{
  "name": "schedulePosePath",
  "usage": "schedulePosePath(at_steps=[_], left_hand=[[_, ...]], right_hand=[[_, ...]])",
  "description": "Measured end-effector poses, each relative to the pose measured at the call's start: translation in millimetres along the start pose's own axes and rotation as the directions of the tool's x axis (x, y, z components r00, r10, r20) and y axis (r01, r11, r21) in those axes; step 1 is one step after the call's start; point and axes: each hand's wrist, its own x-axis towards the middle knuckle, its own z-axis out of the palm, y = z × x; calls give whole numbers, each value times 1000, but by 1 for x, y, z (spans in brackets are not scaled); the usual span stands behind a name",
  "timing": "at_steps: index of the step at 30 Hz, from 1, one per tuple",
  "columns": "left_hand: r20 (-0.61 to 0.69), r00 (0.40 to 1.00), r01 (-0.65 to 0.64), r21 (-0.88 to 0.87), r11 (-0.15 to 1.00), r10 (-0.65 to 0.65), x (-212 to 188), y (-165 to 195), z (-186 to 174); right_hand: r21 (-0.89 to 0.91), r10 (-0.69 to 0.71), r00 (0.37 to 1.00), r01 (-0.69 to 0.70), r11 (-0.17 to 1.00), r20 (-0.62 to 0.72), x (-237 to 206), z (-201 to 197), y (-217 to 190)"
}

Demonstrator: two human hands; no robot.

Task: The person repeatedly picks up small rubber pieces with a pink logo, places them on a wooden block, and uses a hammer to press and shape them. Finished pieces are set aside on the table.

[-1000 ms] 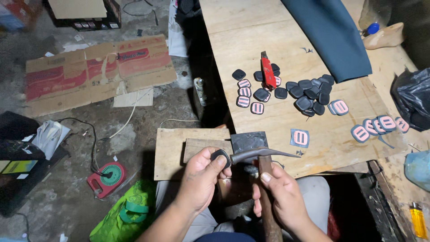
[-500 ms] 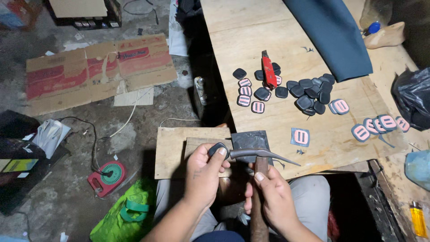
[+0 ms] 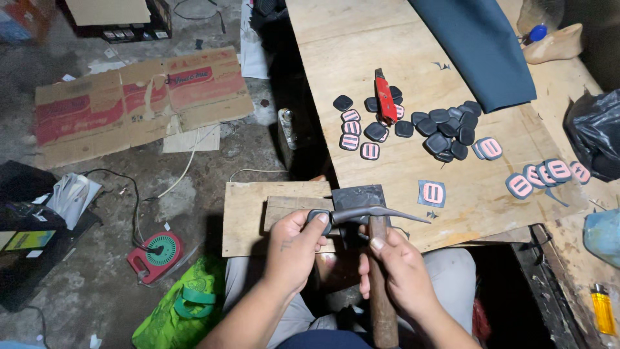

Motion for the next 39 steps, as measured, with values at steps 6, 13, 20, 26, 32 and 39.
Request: schedulePosePath(at_steps=[6,13,20,26,32,39], left_hand=[[111,994,-23,233,972,-3,-2,15,-8],[241,971,-53,166,985,12,-13,33,-4],[255,967,-77,212,974,21,-11,34,-3],[226,973,-87,172,981,47,-13,29,-3],[91,993,-84,62,995,78,-8,21,1],[12,984,-176,85,981,176,-2,16,6]], right_hand=[[-24,-43,998,44,999,34,9,-22,-14],[-125,-12,998,21,992,68,15,-34,-35],[-14,-82,996,83,996,33,11,-29,-35],[-14,-79,991,81,997,109,12,-23,-29],[46,-73,994,70,997,76,4,-6,-5],[159,-11,1000,12,987,-6,-4,14,23]])
